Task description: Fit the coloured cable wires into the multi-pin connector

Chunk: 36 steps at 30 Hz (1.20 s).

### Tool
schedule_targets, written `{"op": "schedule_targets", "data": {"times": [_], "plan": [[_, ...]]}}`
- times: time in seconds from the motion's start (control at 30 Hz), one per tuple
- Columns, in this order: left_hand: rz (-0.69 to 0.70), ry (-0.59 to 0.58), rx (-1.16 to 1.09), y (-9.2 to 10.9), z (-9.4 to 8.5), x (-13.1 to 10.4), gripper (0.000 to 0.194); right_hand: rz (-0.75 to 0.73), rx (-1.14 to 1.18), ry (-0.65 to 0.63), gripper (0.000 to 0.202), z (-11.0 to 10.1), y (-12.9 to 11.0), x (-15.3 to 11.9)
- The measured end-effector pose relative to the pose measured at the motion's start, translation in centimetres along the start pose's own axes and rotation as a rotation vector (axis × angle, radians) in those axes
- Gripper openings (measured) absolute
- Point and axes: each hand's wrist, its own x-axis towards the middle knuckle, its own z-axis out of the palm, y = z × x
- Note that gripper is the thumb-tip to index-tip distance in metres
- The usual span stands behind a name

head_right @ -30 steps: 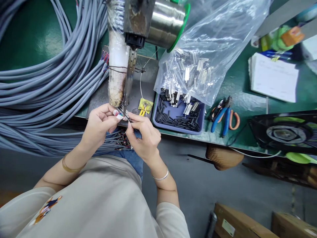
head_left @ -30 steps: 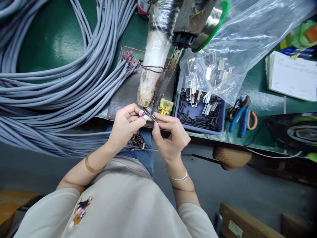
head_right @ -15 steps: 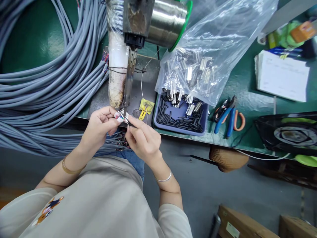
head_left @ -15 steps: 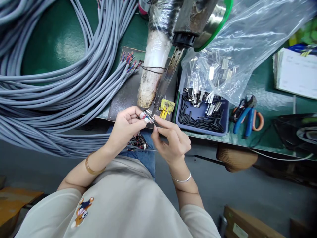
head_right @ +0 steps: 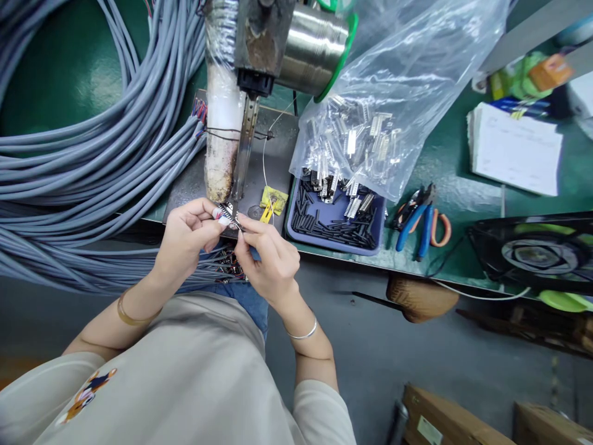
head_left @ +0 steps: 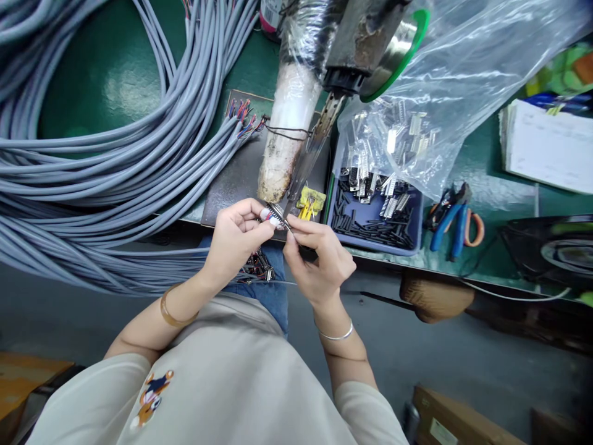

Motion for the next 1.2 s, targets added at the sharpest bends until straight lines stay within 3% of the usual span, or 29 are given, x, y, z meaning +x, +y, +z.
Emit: {"op": "schedule_targets", "data": {"times": [0.53,0.9,1.0,1.1,1.2], "plan": [[0.048,-0.022,-0.018,-0.1,0.2,0.3,0.017,0.014,0.016,0.027,0.022,0.1,0.4,0.4],[0.020,-0.099,0.042,-0.1,0.0,0.1,0.015,-0.124,-0.145,-0.052,0.018,-0.8,0.2,-0.5],[-0.022,-0.120,0.088,-0.3,-0.1,-0.4,0.017,-0.029,-0.089,-0.038,0.015,-1.3,0.3,-0.9],[-0.046,-0.193,0.174,-0.5,-0.4,-1.2,0.016,0.171,0.015,-0.034,0.009,-2.2,0.3,-0.7],[-0.005,-0.286,0.290,-0.6,-0.8,-2.0,0.011,0.359,0.155,-0.210,0.009,-3.0,0.3,0.1]]}}
